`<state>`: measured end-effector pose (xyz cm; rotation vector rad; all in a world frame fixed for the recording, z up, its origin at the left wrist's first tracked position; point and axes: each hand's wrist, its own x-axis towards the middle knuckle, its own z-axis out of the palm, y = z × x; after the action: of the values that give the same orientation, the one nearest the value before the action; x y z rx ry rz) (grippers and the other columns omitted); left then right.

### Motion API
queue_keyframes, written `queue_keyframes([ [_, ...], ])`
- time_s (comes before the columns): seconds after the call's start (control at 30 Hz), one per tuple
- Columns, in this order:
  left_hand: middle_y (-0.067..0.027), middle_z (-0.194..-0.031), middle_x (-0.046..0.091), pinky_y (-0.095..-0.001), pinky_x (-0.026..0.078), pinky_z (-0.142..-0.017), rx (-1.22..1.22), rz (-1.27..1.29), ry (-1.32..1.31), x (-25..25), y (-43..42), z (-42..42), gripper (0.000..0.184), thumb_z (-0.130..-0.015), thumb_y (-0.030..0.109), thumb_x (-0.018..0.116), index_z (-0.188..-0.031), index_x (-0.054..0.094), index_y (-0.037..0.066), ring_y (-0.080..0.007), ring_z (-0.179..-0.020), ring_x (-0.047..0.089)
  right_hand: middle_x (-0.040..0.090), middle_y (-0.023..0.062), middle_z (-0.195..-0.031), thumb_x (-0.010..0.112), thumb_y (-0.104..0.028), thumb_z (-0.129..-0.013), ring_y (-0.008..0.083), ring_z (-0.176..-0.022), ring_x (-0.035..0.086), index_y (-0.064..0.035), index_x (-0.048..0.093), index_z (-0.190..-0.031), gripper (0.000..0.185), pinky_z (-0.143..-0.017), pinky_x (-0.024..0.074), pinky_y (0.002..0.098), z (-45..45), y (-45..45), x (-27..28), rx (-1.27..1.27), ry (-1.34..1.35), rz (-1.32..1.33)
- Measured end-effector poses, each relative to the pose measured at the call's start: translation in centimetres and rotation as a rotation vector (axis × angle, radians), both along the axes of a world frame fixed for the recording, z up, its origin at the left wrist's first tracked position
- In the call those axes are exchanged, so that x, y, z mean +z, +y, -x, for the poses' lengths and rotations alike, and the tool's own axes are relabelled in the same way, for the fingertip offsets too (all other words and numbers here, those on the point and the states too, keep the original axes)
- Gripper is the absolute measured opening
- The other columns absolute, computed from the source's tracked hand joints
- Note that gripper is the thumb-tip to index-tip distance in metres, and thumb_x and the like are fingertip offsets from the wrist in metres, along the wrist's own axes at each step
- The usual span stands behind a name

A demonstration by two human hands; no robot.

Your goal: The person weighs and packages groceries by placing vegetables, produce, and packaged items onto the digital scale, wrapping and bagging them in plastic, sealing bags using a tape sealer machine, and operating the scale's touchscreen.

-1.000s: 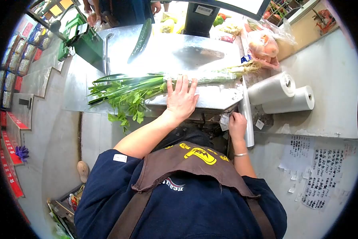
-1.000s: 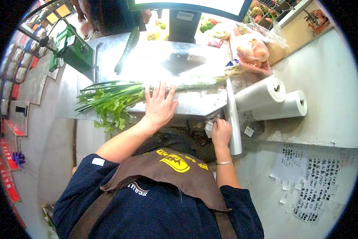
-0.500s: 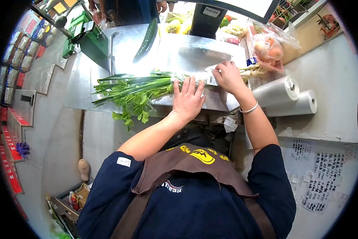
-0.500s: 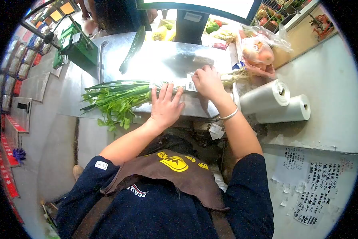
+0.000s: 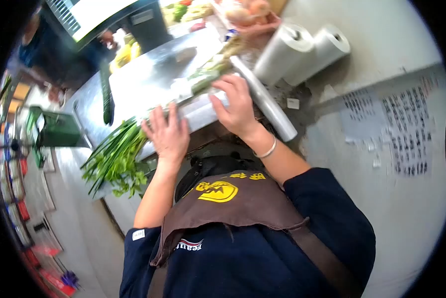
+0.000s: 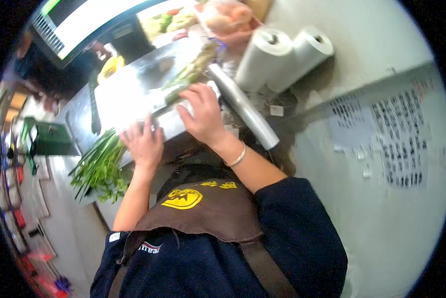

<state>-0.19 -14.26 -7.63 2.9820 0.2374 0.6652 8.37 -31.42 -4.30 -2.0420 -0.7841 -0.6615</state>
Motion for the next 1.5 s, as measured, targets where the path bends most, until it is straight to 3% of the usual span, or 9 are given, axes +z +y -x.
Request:
queue_keyframes([
  [0.23, -0.0181, -0.12, 0.04, -0.0536, 0.015, -0.1, 0.034, -0.109, -0.026, -0.1, -0.6, 0.1, 0.05, -0.077, 0.032, 0.059, -0.123, 0.05, 0.013, -0.0332, -0.115, 0.034, 0.061, 0.0082, -0.084, 0.059, -0.014, -0.081, 0.0197, -0.075, 0.056, 0.0013, 0.06, -0.089, 0.017, -0.07, 0.0452, 0.0309, -2.4, -24.1, -16.2, -1.044, 0.516, -0.397],
  [0.47, -0.0114, -0.096, 0.048, -0.0424, 0.023, -0.086, 0.072, -0.046, 0.243, 2.4, -2.3, 0.1, 0.054, -0.08, 0.032, 0.055, -0.127, 0.044, 0.006, -0.0243, -0.093, 0.042, 0.062, 0.0132, -0.09, 0.062, -0.02, -0.08, 0.02, -0.078, 0.055, 0.0047, 0.06, -0.098, 0.03, -0.074, 0.0432, 0.0334, -6.0, -26.2, -17.3, -0.972, 1.346, -0.73],
  [0.57, -0.0139, -0.083, 0.058, -0.0493, 0.029, -0.085, 0.117, 0.022, 0.361, 2.8, -2.8, -0.6, 0.055, -0.081, 0.028, 0.051, -0.127, 0.037, -0.001, -0.0274, -0.085, 0.054, 0.062, 0.0098, -0.084, 0.063, -0.016, -0.078, 0.0167, -0.069, 0.055, 0.0034, 0.061, -0.092, 0.025, -0.066, 0.044, 0.0317, -6.1, -25.8, -19.9, -0.891, 0.987, -0.748],
  [0.77, -0.0121, -0.055, 0.058, -0.0449, 0.041, -0.069, 0.094, 0.113, 0.509, 3.0, -3.0, -1.1, 0.062, -0.084, 0.028, 0.042, -0.129, 0.028, -0.012, -0.0286, -0.052, 0.057, 0.061, 0.0127, -0.081, 0.061, -0.014, -0.081, 0.0233, -0.071, 0.057, 0.003, 0.06, -0.083, 0.017, -0.066, 0.047, 0.0332, -3.6, -22.2, -11.5, -0.976, 0.344, 0.055],
  [0.93, -0.0104, -0.056, 0.059, -0.0408, 0.04, -0.062, 0.1, 0.09, 0.54, 2.8, -3.2, -1.3, 0.063, -0.085, 0.029, 0.042, -0.13, 0.026, -0.014, -0.0256, -0.053, 0.057, 0.053, 0.0008, -0.079, 0.061, -0.006, -0.081, 0.0079, -0.071, 0.047, 0.0005, 0.058, -0.084, 0.008, -0.064, 0.0411, 0.0223, -2.0, -8.9, 0.2, 0.016, 0.576, -0.374],
  [1.07, -0.0071, -0.065, 0.062, -0.0388, 0.04, -0.064, 0.101, 0.074, 0.581, 2.9, -3.3, -1.2, 0.054, -0.085, 0.028, 0.043, -0.124, 0.038, -0.009, -0.023, -0.059, 0.06, 0.051, -0.0003, -0.076, 0.06, -0.008, -0.082, 0.0084, -0.074, 0.048, 0.001, 0.058, -0.083, 0.01, -0.065, 0.0388, 0.0213, -1.7, 4.4, 3.3, 0.571, 0.731, -0.124],
  [1.13, -0.0046, -0.073, 0.064, -0.0369, 0.037, -0.066, 0.085, 0.063, 0.68, 2.4, -3.1, -1.5, 0.058, -0.086, 0.028, 0.043, -0.128, 0.032, -0.01, -0.0203, -0.062, 0.06, 0.055, 0.0086, -0.079, 0.062, -0.019, -0.079, 0.0167, -0.076, 0.052, 0.0002, 0.062, -0.082, 0.019, -0.068, 0.042, 0.0275, -2.2, 9.5, 1.8, 0.528, 0.576, 0.103],
  [1.23, -0.0038, -0.073, 0.065, -0.0352, 0.041, -0.069, 0.083, 0.036, 0.472, 2.2, -3.0, -1.0, 0.027, -0.086, 0.026, 0.044, -0.094, 0.059, 0.007, -0.0206, -0.068, 0.062, 0.055, 0.0145, -0.093, 0.062, -0.021, -0.075, 0.0302, -0.096, 0.049, -0.0039, 0.064, -0.082, 0.019, -0.083, 0.0383, 0.0402, -2.8, 12.5, 0.4, 0.283, 0.358, 0.437],
  [1.5, -0.0049, -0.087, 0.065, -0.0351, 0.041, -0.062, -0.038, 0.016, 0.262, 1.2, -2.4, -0.6, 0.023, -0.082, 0.025, 0.05, -0.098, 0.063, 0.014, -0.019, -0.079, 0.061, 0.047, 0.0167, -0.117, 0.066, -0.024, -0.072, 0.0351, -0.109, 0.042, -0.0076, 0.061, -0.097, 0.03, -0.089, 0.035, 0.0467, -0.5, 11.6, 0.4, 0.159, -0.021, 0.474],
])
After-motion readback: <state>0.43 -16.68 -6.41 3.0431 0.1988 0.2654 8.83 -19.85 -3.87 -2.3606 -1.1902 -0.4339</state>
